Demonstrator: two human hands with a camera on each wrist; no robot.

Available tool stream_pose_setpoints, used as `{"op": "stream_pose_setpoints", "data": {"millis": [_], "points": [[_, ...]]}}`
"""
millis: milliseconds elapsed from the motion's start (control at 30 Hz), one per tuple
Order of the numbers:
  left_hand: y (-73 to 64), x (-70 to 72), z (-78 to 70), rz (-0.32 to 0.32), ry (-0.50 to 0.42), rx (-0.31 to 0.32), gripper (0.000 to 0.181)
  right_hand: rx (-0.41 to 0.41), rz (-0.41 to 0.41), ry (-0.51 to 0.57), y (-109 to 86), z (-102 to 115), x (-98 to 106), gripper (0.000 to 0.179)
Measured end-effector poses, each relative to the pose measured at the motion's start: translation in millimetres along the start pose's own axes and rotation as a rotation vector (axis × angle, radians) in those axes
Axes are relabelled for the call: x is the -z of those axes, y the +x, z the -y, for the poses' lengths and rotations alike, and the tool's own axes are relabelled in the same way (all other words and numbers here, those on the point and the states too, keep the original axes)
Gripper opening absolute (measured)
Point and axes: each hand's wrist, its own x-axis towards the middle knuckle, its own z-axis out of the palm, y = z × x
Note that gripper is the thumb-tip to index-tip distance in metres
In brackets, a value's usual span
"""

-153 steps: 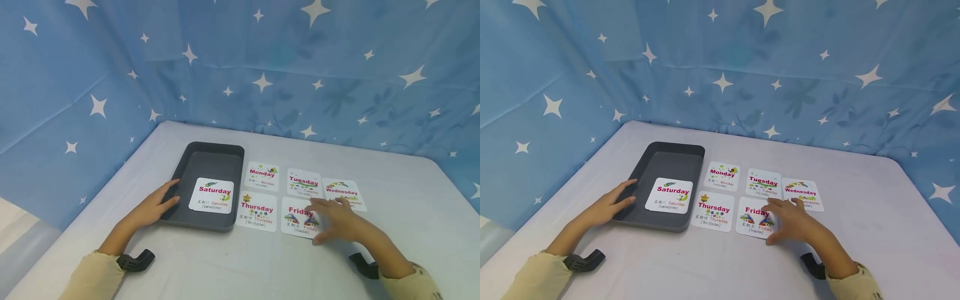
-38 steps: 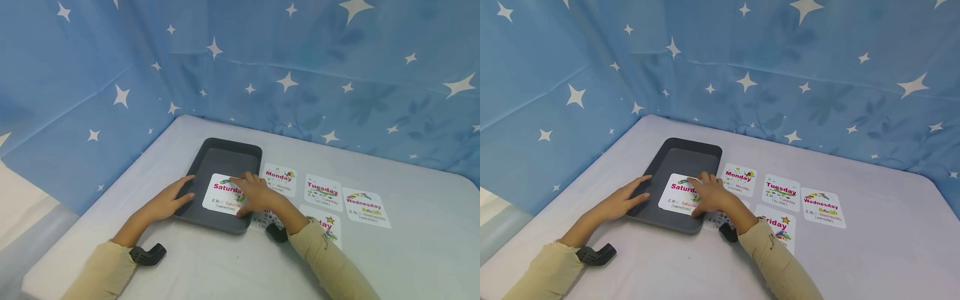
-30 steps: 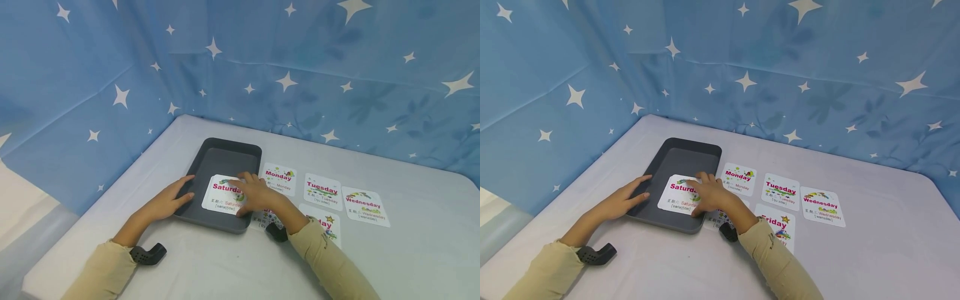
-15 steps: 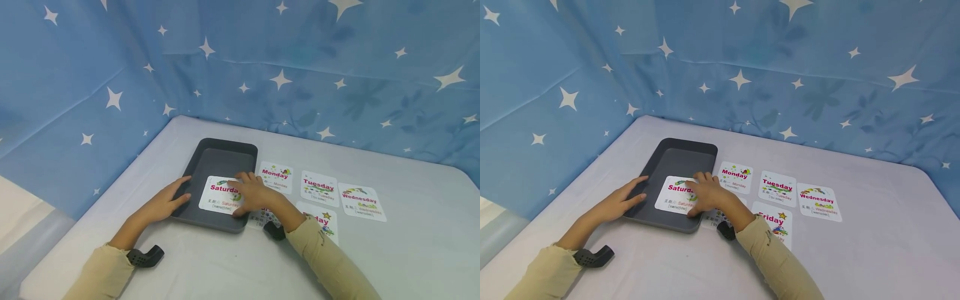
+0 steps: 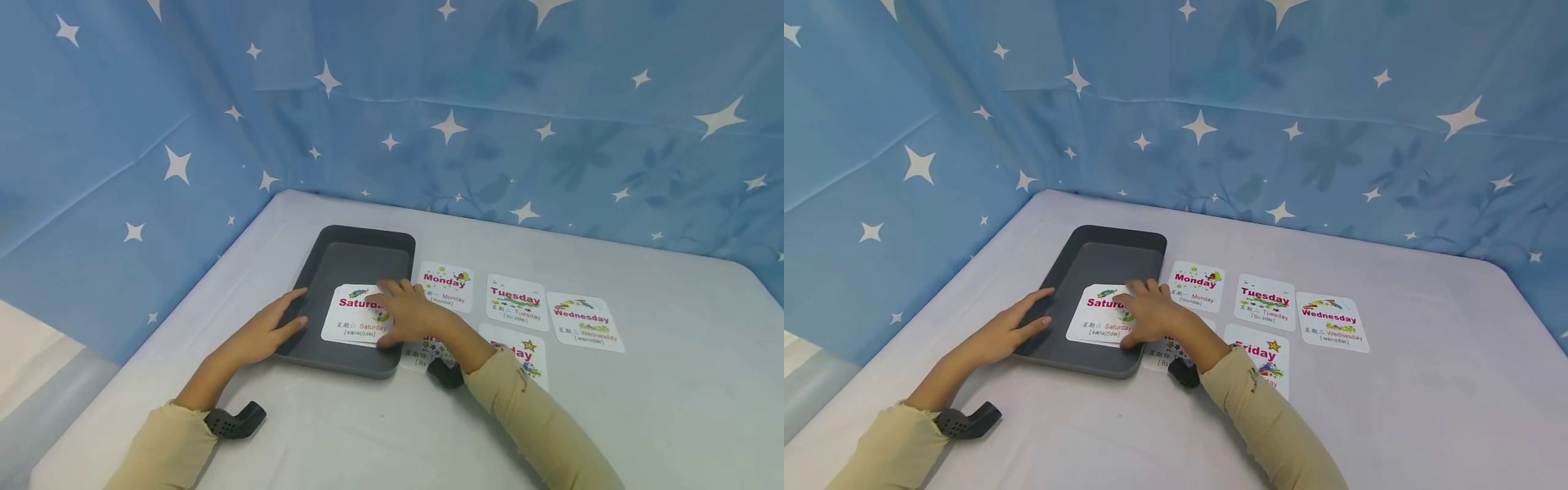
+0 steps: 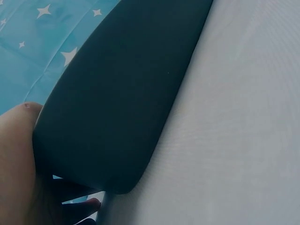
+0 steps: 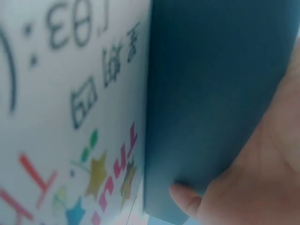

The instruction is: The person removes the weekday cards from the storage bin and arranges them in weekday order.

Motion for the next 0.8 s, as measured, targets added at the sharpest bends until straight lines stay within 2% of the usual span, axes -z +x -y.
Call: {"op": "stream_pose_setpoints", "data": {"millis": [267,433,600,800], "points": [[1.1,0.3,-1.2,0.000,-0.003,0.007,0.060,0.050,-0.058,-0.006,-2.7,-1,1,0.068],[-0.2,-0.1,-1.6,-0.001,0.005,0.022,0.060,0.086,-0.153,-0.047,-8.0,0,6,0.064],[0.2,1.1,-3.1,-0.009,0.013,0.033,0.059,0.129,-0.248,-0.036,-19.7,1,18,0.061],[-1.2,-0.2,-4.0,-0.009,0.010,0.024,0.059,0.086,-0.263,0.015,-39.2,-5,31,0.063]]}}
